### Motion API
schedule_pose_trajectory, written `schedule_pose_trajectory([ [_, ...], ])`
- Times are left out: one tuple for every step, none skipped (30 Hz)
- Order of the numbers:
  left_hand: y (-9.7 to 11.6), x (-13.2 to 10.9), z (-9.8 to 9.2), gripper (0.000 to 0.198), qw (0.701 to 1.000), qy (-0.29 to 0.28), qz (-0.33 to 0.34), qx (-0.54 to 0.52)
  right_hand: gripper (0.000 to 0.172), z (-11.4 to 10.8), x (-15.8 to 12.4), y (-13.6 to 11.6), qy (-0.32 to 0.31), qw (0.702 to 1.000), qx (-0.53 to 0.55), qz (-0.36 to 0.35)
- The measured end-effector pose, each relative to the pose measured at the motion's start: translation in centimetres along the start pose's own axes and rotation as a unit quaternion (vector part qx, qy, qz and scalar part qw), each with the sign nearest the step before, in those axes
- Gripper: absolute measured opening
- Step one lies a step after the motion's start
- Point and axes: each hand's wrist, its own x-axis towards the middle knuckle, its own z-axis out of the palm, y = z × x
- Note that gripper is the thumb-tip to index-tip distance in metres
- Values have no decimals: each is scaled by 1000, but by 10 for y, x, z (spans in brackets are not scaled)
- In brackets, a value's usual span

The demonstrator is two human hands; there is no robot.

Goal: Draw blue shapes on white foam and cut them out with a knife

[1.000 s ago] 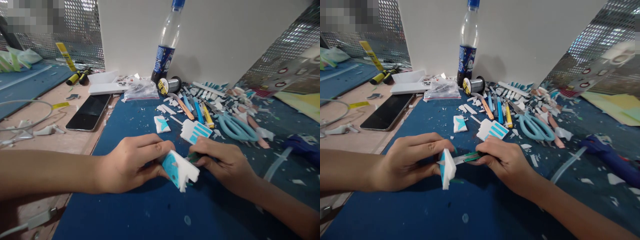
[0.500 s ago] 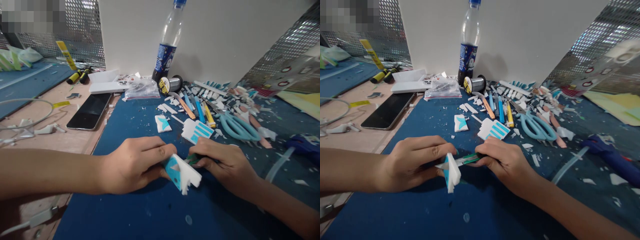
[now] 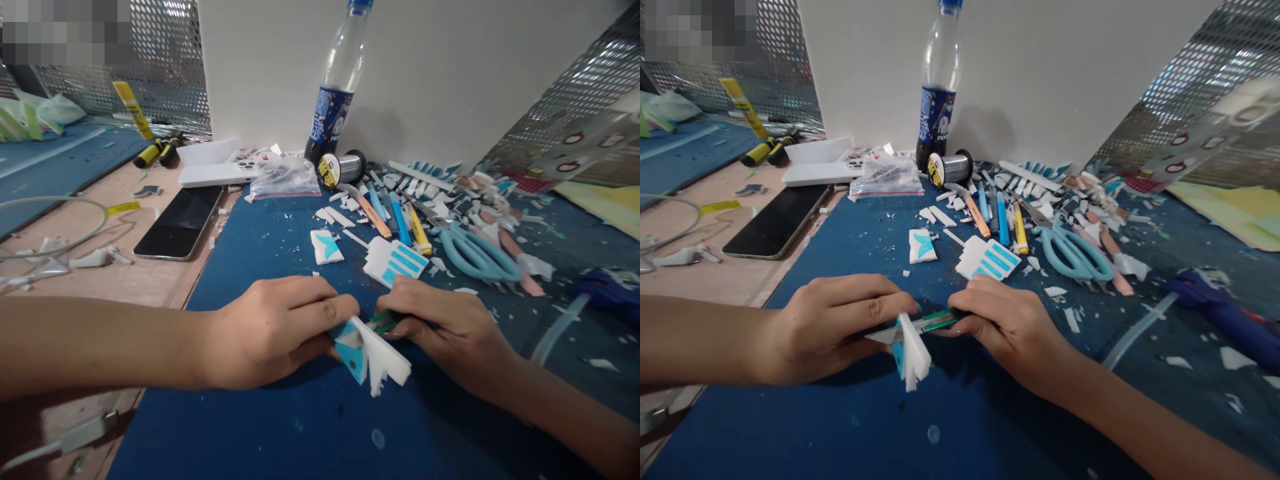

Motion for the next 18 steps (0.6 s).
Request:
schedule_pose_trajectory([
  [0, 0, 0, 21, 1000, 1, 0, 1, 27, 0, 0, 0, 2, 1000, 2, -3],
  [0, 0, 1, 21, 1000, 3, -1, 3, 26, 1, -1, 0, 4, 1000, 4, -3],
  [0, 0, 1, 21, 1000, 4, -1, 4, 26, 1, -1, 1, 5, 1000, 6, -3],
  [0, 0, 2, 21, 1000, 5, -2, 5, 25, 1, -2, 1, 5, 1000, 8, -2],
  [0, -1, 2, 21, 1000, 5, -3, 6, 26, 1, -2, 1, 5, 1000, 9, 1],
  [0, -1, 2, 21, 1000, 4, -3, 6, 26, 2, -2, 1, 8, 1000, 10, 4],
  [0, -1, 2, 21, 1000, 3, -2, 7, 26, 2, -2, 1, 7, 1000, 10, 8],
  [0, -1, 2, 22, 1000, 3, 0, 7, 27, 2, -2, 0, 4, 1000, 10, 12],
  [0, -1, 1, 22, 1000, 1, 2, 7, 28, 1, -1, 0, 4, 1000, 11, 13],
  [0, -1, 1, 23, 1000, 1, 5, 7, 30, 1, 0, -1, 1, 1000, 10, 14],
  [0, 0, 1, 24, 1000, 1, 7, 7, 32, 1, 1, -1, -3, 1000, 9, 14],
  [-1, 0, 0, 25, 1000, -1, 8, 6, 33, 1, 2, -2, -4, 1000, 7, 13],
  [-1, 0, 0, 25, 1000, -1, 8, 4, 34, 2, 2, -2, -2, 1000, 5, 11],
  [-1, 0, 0, 25, 1000, -2, 10, 0, 35, 2, 3, -3, 4, 1000, 3, 10],
  [-1, 1, 0, 25, 1000, -1, 11, -6, 35, 2, 4, -3, 5, 1000, 1, 9],
  [-1, 1, 0, 25, 1000, -4, 9, -15, 36, 2, 4, -4, 9, 1000, -3, 9],
  [-2, 1, 0, 24, 1000, -4, 4, -24, 37, 2, 5, -4, 14, 1000, -9, 9],
  [-2, 1, 0, 23, 999, -1, -3, -33, 38, 1, 5, -4, 17, 1000, -16, 9],
])
